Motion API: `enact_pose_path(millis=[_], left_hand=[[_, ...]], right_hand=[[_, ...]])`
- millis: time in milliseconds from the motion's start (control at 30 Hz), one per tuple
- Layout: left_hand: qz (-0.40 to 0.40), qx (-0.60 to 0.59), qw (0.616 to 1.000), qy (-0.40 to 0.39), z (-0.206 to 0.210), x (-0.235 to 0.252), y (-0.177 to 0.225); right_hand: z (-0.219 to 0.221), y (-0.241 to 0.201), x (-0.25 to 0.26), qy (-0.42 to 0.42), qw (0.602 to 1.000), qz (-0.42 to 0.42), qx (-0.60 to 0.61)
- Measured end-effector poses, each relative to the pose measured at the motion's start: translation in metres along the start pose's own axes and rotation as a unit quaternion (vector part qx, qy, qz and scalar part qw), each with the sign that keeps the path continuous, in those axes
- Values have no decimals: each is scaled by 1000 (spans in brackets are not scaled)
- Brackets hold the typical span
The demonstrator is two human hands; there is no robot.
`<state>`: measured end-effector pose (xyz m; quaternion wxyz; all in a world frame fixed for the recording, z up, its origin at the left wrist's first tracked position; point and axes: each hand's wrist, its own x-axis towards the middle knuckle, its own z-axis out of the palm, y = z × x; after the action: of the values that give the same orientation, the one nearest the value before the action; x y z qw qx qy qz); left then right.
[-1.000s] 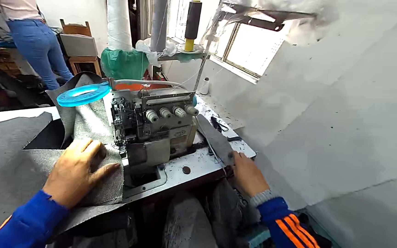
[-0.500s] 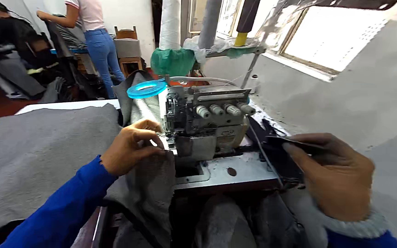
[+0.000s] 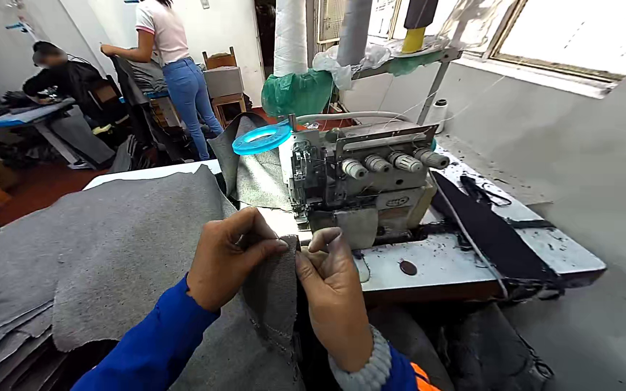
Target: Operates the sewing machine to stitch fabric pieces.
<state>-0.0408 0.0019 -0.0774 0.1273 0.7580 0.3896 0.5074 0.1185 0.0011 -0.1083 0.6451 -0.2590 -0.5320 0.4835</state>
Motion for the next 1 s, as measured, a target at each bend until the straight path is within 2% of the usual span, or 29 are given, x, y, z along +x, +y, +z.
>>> enact_pose_path(millis=[33,100,200,233,300,367,433,533,600,667,733,767,833,900,1000], left_hand=[[1,1,1000,9,-1,1,1],[17,21,999,26,-6,5,7],[50,142,988,41,-7,15,13],[53,189,980,40,-4,17,10],[37,233,971,32,5,18,-1],[4,216,976,31,9,15,-4],[-2,166,986,31,8,12,6],[20,133,990,36,7,14,24],[36,184,982,40,9,17,23],[34,254,966,26,14,19,2],[9,273,962,11,23,13,-32],[1,274,961,19,27,7,-46],[38,310,949,34,34,-1,-52],[77,370,925,30,46,-11,-39],[62,431,900,-19,64,-19,-12]], right_hand=[[1,1,-2,0,1000,-6,-2],[0,5,-13,-61,996,-24,-62],[6,15,-42,-133,986,-1,-97],[9,19,-51,-122,989,29,-81],[11,27,-57,-47,994,91,-50],[4,30,-47,-8,993,114,-24],[-2,32,-40,-19,994,104,-36],[-5,33,-47,-60,992,70,-81],[-3,38,-54,-113,987,64,-98],[-7,45,-58,-231,965,92,-82],[-13,57,-60,-290,941,172,-25],[-18,62,-60,-293,934,206,-1],[-29,69,-60,-290,932,216,24],[-40,67,-68,-291,937,191,-7],[-53,53,-68,-275,946,161,-65]])
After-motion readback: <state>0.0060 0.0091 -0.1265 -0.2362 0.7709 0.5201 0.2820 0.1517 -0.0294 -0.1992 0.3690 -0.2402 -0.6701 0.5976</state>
